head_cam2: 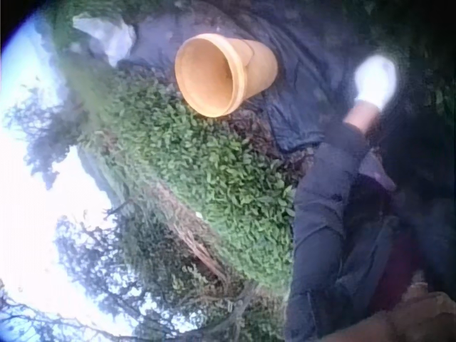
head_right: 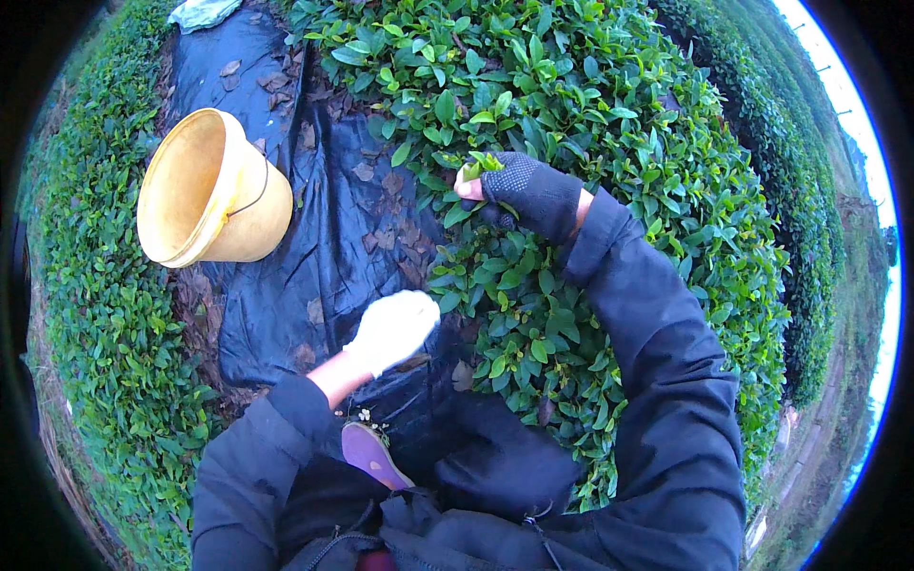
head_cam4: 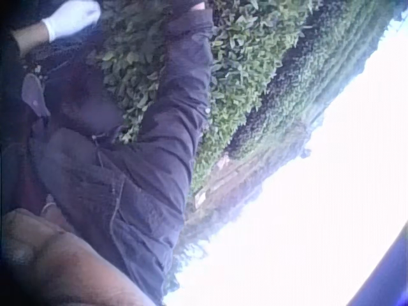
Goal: The person picks green leaves from low bushes by hand and places them into a yellow bucket. The person moves along the rows, repeatedly plucking leaves and depositing them into the bucket.
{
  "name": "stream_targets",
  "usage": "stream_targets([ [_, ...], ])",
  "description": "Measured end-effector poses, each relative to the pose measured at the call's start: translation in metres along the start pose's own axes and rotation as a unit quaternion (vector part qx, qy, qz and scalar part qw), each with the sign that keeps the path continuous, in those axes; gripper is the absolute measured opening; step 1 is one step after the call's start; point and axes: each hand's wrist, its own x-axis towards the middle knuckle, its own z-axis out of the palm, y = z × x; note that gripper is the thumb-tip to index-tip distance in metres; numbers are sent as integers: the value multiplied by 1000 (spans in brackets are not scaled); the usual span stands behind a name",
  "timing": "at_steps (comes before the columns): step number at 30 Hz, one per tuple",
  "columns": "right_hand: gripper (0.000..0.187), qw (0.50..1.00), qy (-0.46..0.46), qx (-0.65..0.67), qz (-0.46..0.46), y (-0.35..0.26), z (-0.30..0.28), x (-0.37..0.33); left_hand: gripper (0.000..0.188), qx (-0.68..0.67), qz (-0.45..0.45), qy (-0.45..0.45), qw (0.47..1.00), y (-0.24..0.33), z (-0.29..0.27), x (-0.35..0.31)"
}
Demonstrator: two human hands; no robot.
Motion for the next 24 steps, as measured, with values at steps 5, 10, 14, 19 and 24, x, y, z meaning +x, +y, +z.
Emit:
stream_targets([
  [5, 20, 996, 12, 71, -61, -8, 12, -11, 36, -144, -105, 155, 972, -11, 11, 37],
  [10, 24, 984, -2, 139, -113, -5, 12, -36, 31, -154, -80, 104, 979, -15, 19, 63],
  [14, 33, 971, -26, 174, -161, 7, 8, -42, 27, -160, -87, 139, 973, -26, 30, 64],
  [19, 32, 990, 34, 89, -102, 9, 17, -33, 27, -192, -63, 164, 966, -11, 17, 60],
  [24, 30, 990, 17, 128, -55, -3, 27, -24, 29, -186, -86, 169, 964, -12, 21, 61],
])
